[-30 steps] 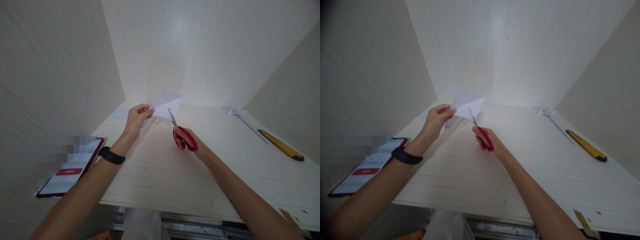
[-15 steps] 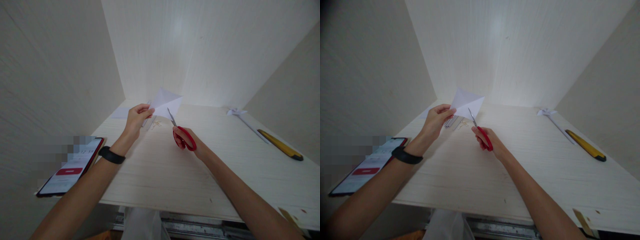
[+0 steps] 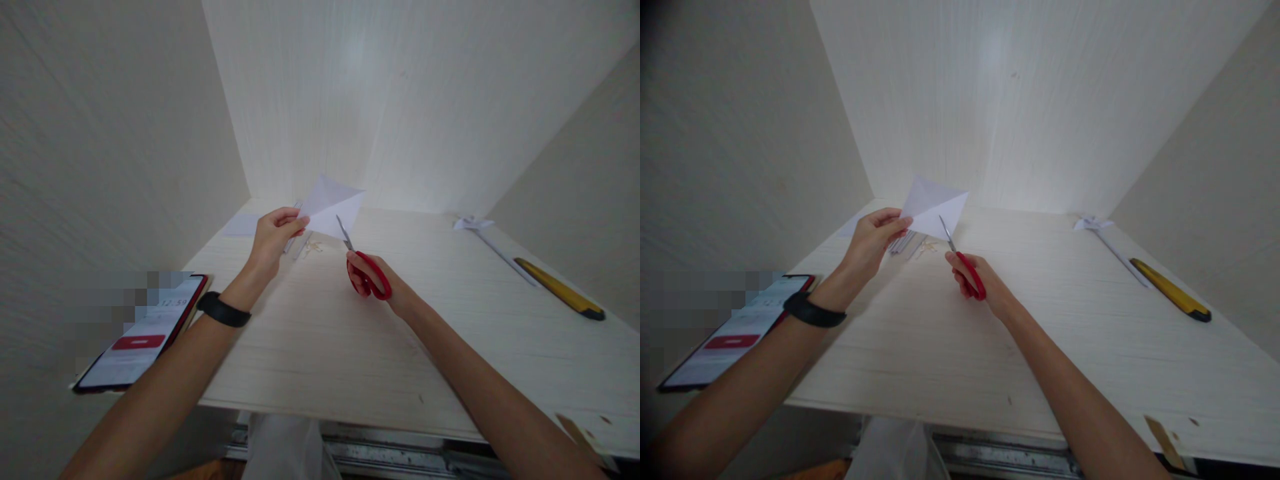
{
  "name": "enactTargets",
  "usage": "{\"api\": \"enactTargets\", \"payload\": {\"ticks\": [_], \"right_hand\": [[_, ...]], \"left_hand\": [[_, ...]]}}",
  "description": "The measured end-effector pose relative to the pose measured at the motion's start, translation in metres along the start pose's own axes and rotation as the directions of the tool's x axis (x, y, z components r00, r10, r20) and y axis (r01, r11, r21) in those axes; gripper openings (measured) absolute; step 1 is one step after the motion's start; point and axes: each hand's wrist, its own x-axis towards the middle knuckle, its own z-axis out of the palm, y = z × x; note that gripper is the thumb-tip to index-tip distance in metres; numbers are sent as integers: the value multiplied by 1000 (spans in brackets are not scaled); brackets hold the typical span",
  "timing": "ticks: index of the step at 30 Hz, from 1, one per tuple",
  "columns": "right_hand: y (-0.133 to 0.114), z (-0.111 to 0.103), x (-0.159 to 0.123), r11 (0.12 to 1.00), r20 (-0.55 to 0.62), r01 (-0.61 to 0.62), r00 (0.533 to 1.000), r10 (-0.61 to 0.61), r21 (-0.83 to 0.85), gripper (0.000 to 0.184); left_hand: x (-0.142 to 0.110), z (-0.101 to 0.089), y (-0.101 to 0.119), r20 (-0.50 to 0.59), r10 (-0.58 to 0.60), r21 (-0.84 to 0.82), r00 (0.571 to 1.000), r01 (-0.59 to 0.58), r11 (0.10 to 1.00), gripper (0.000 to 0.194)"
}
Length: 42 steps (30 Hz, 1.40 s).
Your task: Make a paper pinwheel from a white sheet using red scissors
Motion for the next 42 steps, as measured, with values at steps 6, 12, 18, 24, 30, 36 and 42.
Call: {"api": "enactTargets", "payload": {"ticks": [6,12,18,24,30,36,42], "right_hand": [[-2,0,-1,1000,22,3,1000,-4,8,52],[-2,-1,-2,1000,37,7,999,-7,13,52],[-2,-1,0,1000,14,19,1000,-19,17,54],[-1,0,0,1000,-1,12,1000,-12,16,55],[-3,0,-2,1000,-16,13,1000,-13,0,53],[-6,1,-3,1000,-25,17,1000,-18,-13,52],[-5,0,-2,1000,-29,21,999,-21,-22,52]], "left_hand": [[-1,1,1,9,-9,20,1000,9,1000,17],[-2,2,2,10,-22,35,1000,22,999,19],[-2,2,3,6,-22,37,1000,22,999,17],[-2,2,3,15,-25,38,1000,24,999,17],[-1,1,1,14,-22,30,1000,21,999,17],[1,1,-1,14,-26,30,1000,26,999,19],[0,1,1,18,-19,38,1000,18,999,19]]}}
